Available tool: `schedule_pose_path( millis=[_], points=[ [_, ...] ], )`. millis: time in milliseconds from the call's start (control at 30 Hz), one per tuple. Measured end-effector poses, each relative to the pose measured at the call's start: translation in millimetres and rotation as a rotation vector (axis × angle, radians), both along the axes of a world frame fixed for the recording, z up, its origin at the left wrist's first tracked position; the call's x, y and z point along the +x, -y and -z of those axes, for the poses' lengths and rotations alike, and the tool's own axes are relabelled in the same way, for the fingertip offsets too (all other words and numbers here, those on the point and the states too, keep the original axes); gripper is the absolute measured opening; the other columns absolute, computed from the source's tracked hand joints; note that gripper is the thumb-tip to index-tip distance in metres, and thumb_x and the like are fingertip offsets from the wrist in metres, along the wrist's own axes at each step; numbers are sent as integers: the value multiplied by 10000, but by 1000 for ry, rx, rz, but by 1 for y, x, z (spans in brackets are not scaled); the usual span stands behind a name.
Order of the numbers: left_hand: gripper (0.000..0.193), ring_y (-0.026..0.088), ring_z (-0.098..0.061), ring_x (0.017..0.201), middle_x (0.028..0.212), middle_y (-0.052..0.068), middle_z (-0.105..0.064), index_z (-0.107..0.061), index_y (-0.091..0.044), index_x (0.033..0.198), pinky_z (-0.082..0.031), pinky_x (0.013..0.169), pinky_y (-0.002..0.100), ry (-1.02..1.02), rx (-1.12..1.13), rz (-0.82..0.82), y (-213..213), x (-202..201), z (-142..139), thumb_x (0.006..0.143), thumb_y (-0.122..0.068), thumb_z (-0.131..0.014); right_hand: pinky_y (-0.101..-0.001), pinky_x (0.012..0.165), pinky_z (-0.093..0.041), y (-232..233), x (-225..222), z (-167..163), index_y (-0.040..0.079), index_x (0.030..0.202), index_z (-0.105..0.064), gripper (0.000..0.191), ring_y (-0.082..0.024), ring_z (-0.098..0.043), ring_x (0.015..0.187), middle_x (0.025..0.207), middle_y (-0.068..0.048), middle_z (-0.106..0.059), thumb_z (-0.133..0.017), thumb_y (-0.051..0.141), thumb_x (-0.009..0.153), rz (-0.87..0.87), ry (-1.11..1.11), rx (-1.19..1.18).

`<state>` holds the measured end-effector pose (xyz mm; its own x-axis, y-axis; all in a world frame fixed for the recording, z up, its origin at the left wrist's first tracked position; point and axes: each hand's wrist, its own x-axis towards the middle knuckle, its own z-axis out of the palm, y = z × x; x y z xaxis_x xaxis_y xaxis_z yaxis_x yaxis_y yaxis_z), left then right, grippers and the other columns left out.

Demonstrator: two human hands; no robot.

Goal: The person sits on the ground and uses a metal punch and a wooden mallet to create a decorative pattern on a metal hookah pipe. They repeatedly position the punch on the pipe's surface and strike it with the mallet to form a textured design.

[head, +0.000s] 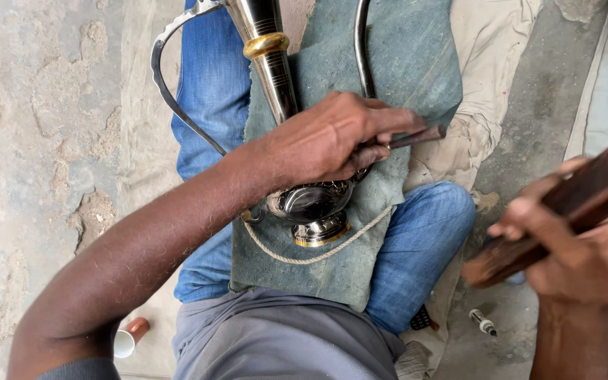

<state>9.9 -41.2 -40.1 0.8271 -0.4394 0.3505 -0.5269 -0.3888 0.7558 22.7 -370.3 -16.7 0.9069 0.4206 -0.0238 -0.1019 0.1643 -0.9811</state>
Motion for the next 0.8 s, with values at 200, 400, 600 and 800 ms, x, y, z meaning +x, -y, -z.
schedule_pose_path(
  millis=[200,400,600,800],
  points=[
    [530,272,-723,779,866,112,-688,-551,-50,1347,-561,693,442,-135,71,7,3,4,-3,854,65,-709,-365,614,-598,1,-27,-6,-45,1112,-589,365,-212,-686,705,835,-143,-668,-771,-95,799,-20,95,-787],
    [515,270,-731,812,939,124,-694,-561,-47,1338,-585,713,425,-119,73,21,4,4,-2,856,52,-713,-309,643,-587,-2,-29,-21,-23,1124,-587,294,-158,-703,740,848,-104,-665,-752,13,884,149,141,-794],
    [471,269,-757,926,1118,112,-751,-627,-85,1316,-600,818,410,69,180,40,13,8,1,868,59,-639,-280,737,-582,1,-55,8,-52,1090,-648,324,-138,-696,810,921,-104,-709,-860,19,856,168,255,-935],
    [350,274,-757,875,913,98,-765,-683,-95,1258,-579,779,441,57,246,218,13,19,-8,923,-14,-620,-230,780,-565,5,-106,61,-14,1092,-657,260,-79,-674,813,909,-54,-719,-849,5,919,333,220,-728]
  ],
)
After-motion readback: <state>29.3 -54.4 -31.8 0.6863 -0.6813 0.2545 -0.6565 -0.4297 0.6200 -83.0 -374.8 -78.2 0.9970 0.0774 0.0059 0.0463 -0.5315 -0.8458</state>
